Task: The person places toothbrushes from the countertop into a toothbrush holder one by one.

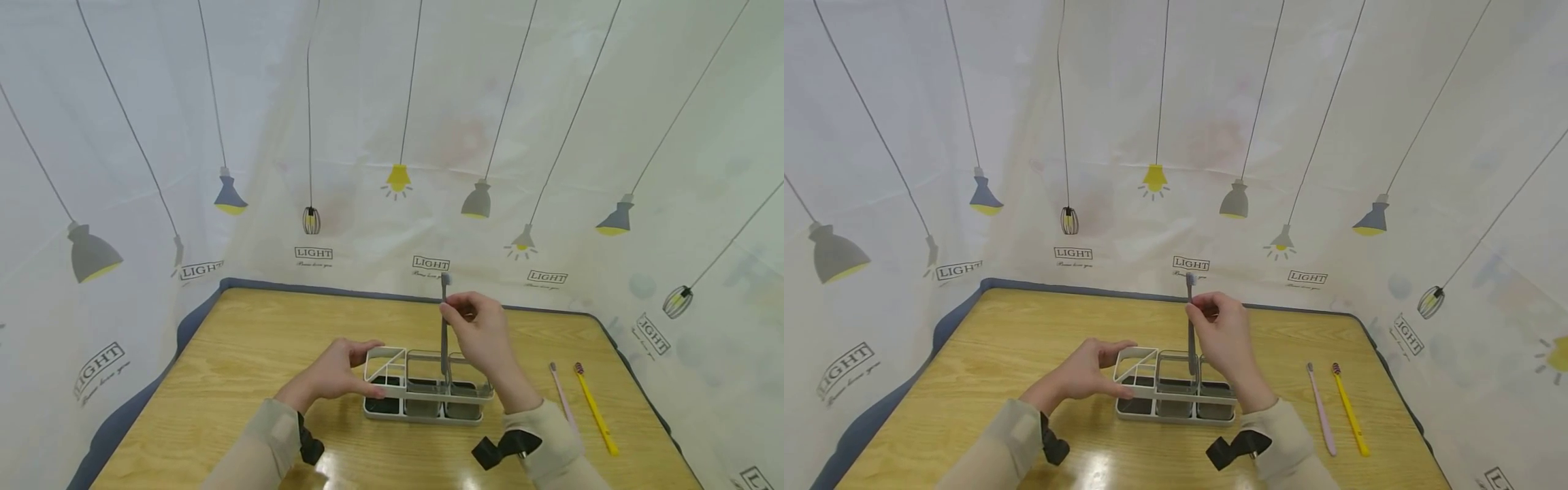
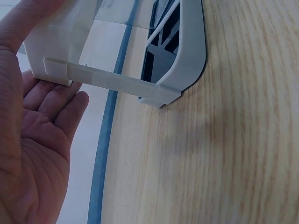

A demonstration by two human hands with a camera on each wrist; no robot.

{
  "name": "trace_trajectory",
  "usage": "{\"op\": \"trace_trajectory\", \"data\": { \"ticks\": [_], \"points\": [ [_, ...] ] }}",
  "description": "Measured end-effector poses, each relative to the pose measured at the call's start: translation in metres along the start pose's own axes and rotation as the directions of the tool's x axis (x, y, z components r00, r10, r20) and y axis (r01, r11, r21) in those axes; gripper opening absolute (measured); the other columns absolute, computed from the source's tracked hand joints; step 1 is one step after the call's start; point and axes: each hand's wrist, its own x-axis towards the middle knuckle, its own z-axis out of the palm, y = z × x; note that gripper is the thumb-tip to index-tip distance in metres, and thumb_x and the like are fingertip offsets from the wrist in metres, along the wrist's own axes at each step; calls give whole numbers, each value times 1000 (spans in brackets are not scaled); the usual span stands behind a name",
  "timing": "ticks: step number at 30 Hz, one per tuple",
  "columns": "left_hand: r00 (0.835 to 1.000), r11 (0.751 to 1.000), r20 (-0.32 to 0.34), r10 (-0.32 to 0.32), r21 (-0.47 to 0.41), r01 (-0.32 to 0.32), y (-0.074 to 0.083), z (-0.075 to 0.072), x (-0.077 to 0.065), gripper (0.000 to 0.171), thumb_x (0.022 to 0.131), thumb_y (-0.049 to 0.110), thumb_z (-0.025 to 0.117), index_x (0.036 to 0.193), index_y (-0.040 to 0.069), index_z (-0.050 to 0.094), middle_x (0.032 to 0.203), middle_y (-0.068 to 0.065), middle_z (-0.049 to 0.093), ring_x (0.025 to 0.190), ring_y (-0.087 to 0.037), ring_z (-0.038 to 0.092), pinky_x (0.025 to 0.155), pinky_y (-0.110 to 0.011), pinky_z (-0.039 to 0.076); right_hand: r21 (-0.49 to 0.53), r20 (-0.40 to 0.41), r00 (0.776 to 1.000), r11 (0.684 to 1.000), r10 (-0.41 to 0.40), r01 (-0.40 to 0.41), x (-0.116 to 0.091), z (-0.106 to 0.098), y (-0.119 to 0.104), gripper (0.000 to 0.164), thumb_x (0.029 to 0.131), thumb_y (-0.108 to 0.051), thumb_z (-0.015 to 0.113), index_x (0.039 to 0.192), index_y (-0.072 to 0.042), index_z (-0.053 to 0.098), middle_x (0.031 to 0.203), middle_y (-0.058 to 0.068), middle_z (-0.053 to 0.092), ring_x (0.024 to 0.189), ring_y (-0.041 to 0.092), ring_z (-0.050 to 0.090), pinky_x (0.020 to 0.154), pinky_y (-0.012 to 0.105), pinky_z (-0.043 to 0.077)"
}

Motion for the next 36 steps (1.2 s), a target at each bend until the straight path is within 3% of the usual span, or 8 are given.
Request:
{"op": "trace_trajectory", "data": {
  "ticks": [14,23,30,36],
  "points": [
    [1000,1000,17,10,-29,-9,-1,0,1,97,76,34,99,156,9,53,152,-14,56,141,-31,53,114,-52,43,48,52,998,998,-32,29,-3,29,-14,11,102,-10,74,107,-1,75,97,8,73,88,22,68,77,32,59],
    [1000,1000,-2,-5,13,5,-1,-1,0,97,75,39,99,156,13,54,149,-3,60,139,-21,55,114,-45,45,80,65,996,995,-62,57,-4,42,-18,12,101,-8,73,108,1,76,98,8,73,91,22,71,81,34,61],
    [1000,1000,6,-8,1,8,-1,-1,0,96,75,38,99,156,11,54,149,-5,61,140,-24,55,115,-46,44,101,79,994,992,-80,72,-3,48,-20,14,102,-9,73,110,2,75,100,8,74,92,22,71,80,34,61],
    [1000,1000,0,-16,19,16,1,-2,0,96,74,40,99,155,14,55,151,0,59,139,-18,55,114,-42,45,120,93,993,991,-71,60,-3,55,-17,13,102,-8,73,110,2,75,100,8,73,92,22,71,81,34,61]
  ]
}}
